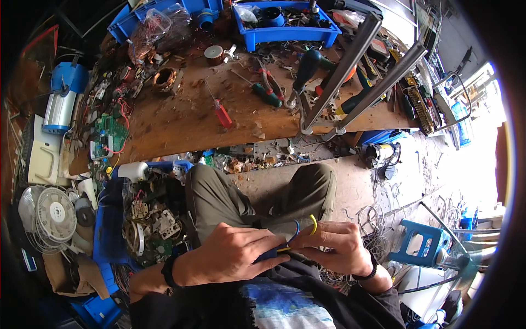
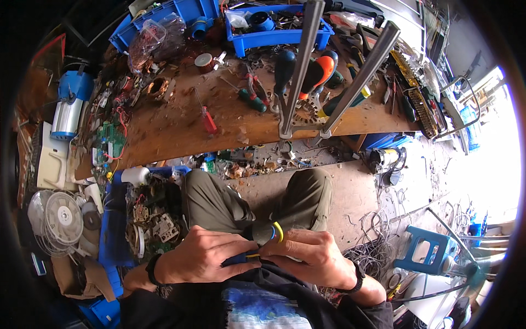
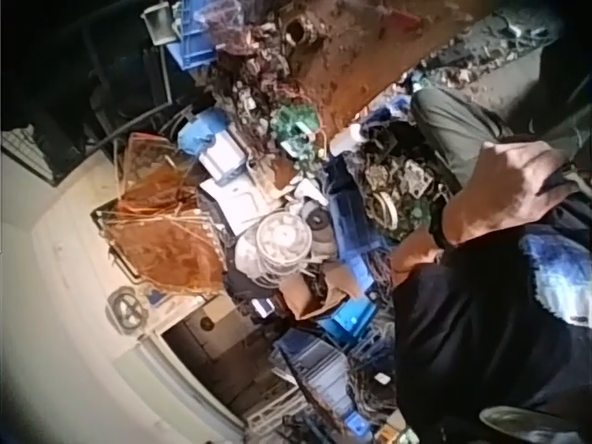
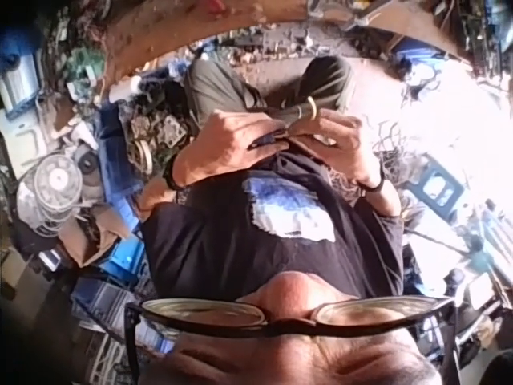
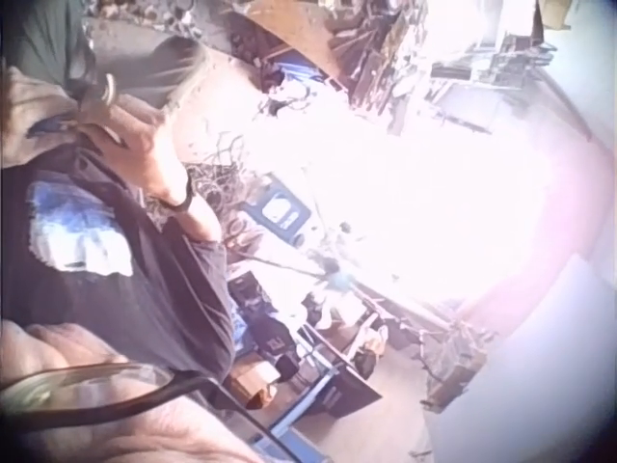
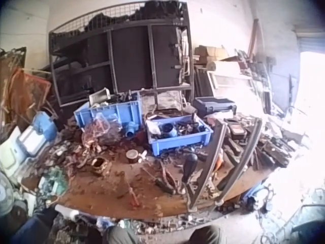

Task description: Repairing or preparing electronic components by stripping and manipulating wires.

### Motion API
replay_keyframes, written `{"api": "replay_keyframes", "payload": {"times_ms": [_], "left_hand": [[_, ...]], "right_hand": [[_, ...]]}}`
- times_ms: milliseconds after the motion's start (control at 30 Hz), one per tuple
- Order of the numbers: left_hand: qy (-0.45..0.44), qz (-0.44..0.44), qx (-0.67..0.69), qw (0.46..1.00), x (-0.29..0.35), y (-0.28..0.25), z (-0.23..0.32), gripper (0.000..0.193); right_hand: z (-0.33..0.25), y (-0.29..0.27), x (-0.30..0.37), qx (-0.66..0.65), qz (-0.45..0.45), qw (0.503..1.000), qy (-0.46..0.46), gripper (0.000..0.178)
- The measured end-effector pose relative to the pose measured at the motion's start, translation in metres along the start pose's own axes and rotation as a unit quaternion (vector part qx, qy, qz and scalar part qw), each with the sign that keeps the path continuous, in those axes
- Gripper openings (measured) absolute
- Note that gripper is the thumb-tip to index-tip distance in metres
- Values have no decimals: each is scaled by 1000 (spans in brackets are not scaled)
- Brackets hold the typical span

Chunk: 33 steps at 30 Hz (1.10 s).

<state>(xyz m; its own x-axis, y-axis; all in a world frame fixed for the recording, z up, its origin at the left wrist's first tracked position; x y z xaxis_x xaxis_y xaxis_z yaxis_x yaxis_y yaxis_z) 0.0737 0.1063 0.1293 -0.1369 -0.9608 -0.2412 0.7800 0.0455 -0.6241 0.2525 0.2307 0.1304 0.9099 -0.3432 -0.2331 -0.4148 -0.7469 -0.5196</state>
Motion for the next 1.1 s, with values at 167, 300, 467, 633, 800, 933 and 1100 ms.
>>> {"api": "replay_keyframes", "payload": {"times_ms": [167,300,467,633,800,933,1100], "left_hand": [[-2,-8,-15,1000,0,-1,7,32],[-72,-55,28,995,-3,-7,0,47],[-279,-102,386,873,7,-14,-27,88],[-214,120,802,545,9,-11,-58,98],[-169,167,848,474,14,1,-66,95],[-160,170,855,463,12,5,-68,93],[-152,177,859,456,10,8,-69,92]], "right_hand": [[-7,7,-2,-32,-19,999,-14,21],[1,8,-11,-66,-10,997,48,20],[28,10,-9,-134,18,986,100,21],[60,19,12,-284,105,939,161,22],[81,27,23,-289,136,935,154,19],[91,28,28,-295,147,932,153,18],[97,29,33,-297,153,927,170,17]]}}
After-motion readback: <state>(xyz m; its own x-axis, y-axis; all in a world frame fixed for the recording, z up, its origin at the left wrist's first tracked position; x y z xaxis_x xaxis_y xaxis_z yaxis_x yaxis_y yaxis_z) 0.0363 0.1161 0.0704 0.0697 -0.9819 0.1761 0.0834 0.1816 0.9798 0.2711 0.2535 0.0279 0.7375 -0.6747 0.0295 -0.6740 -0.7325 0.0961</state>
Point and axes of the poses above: each hand's wrist, its own x-axis away from the middle knuckle, its own y-axis out of the palm, z = x × y, the point moved 3 cm from there along -x, towards the middle knuckle, and after that the axes turned 6 degrees about x, right-handed, at the moved point
